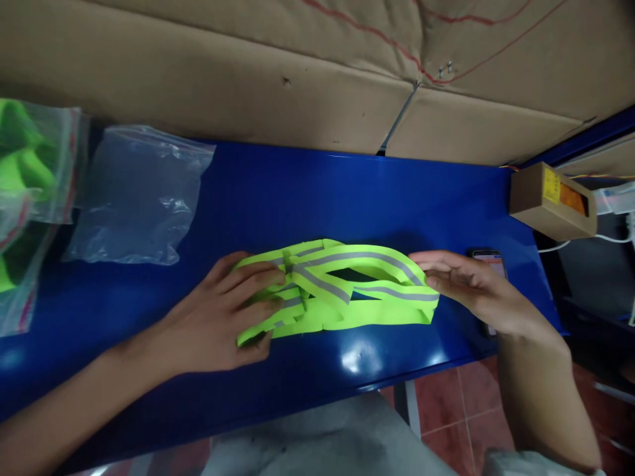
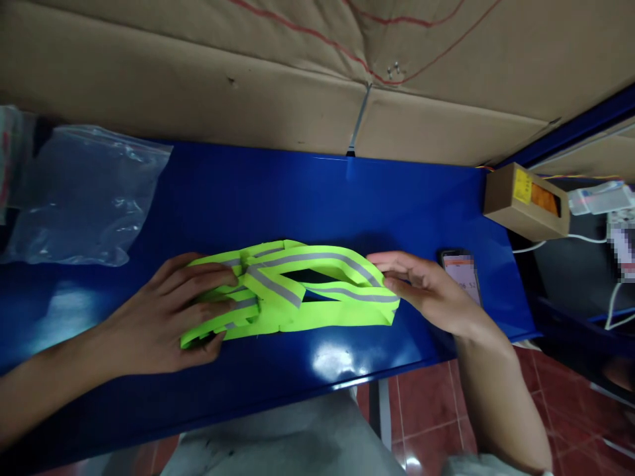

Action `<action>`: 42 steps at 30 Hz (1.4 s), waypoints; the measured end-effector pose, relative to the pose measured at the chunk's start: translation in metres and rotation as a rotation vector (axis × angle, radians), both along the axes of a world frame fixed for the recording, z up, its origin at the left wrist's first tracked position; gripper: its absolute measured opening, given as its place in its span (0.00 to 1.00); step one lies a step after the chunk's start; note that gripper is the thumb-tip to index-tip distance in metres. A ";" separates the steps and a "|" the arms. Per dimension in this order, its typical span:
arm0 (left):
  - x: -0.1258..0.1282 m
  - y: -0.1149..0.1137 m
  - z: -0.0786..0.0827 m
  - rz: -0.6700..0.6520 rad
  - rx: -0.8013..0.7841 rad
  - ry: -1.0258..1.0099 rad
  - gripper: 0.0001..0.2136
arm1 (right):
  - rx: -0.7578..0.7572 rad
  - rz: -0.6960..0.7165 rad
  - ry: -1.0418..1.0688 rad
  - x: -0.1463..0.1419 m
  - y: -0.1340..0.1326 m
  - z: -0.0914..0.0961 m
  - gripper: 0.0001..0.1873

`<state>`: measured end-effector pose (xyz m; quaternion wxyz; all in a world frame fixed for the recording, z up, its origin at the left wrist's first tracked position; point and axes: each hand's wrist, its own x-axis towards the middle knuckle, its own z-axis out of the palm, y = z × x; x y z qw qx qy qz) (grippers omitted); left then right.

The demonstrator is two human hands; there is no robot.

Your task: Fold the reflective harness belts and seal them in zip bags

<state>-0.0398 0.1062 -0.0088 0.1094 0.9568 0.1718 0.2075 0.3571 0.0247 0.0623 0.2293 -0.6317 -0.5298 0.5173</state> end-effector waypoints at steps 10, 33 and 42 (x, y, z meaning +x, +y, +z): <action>0.000 -0.001 -0.003 0.014 -0.022 -0.013 0.11 | 0.045 0.240 -0.321 -0.006 -0.009 0.002 0.17; 0.000 0.000 0.008 -0.049 0.004 0.009 0.13 | 0.934 0.808 -0.667 -0.115 0.014 -0.029 0.33; 0.000 0.004 0.009 -0.123 0.025 0.052 0.11 | 0.828 0.892 -0.556 -0.102 0.019 -0.056 0.31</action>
